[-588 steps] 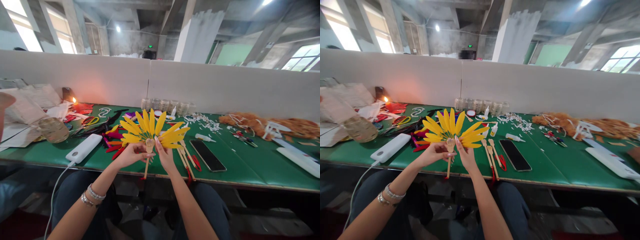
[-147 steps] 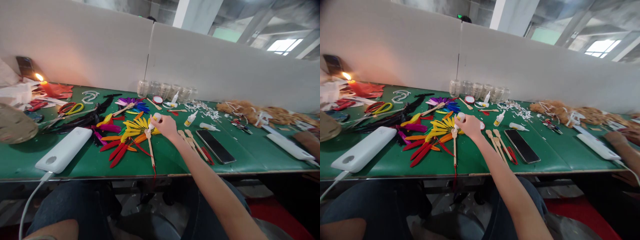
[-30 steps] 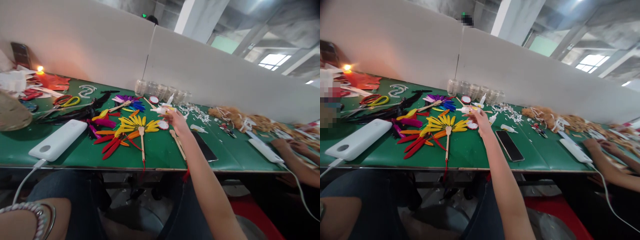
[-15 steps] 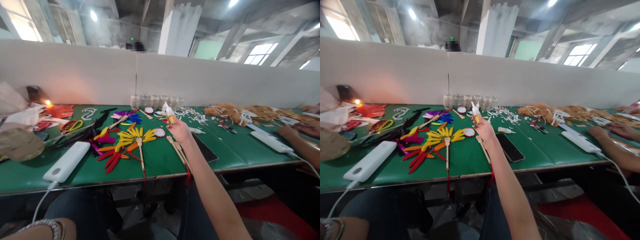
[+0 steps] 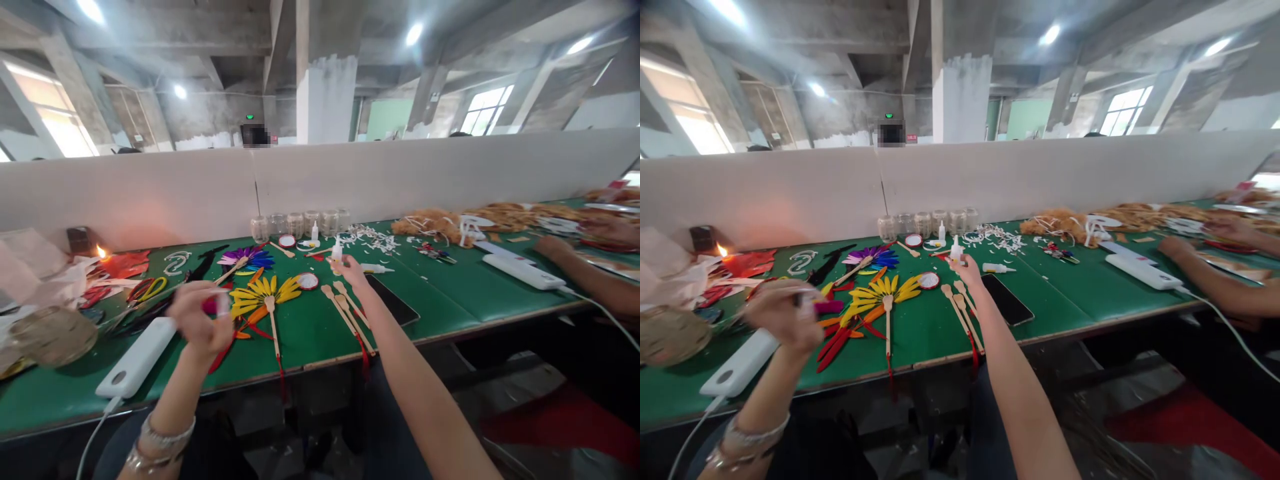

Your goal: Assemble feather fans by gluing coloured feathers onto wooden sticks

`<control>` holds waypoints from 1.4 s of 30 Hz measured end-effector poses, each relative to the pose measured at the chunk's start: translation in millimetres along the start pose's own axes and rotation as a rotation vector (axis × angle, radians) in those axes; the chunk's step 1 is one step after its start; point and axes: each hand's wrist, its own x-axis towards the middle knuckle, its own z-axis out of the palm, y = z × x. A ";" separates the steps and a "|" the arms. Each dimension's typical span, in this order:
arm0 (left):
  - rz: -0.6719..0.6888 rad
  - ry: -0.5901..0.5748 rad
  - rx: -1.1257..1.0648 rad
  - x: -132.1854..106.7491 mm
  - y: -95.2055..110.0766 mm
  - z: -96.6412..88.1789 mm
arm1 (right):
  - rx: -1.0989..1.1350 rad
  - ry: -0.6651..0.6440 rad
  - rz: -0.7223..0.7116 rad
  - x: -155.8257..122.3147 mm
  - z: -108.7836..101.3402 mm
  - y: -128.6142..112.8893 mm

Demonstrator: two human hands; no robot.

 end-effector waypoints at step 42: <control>0.031 -0.457 0.055 20.5 17.0 19.7 | -1.112 -0.114 -0.194 -25.0 29.8 -17.4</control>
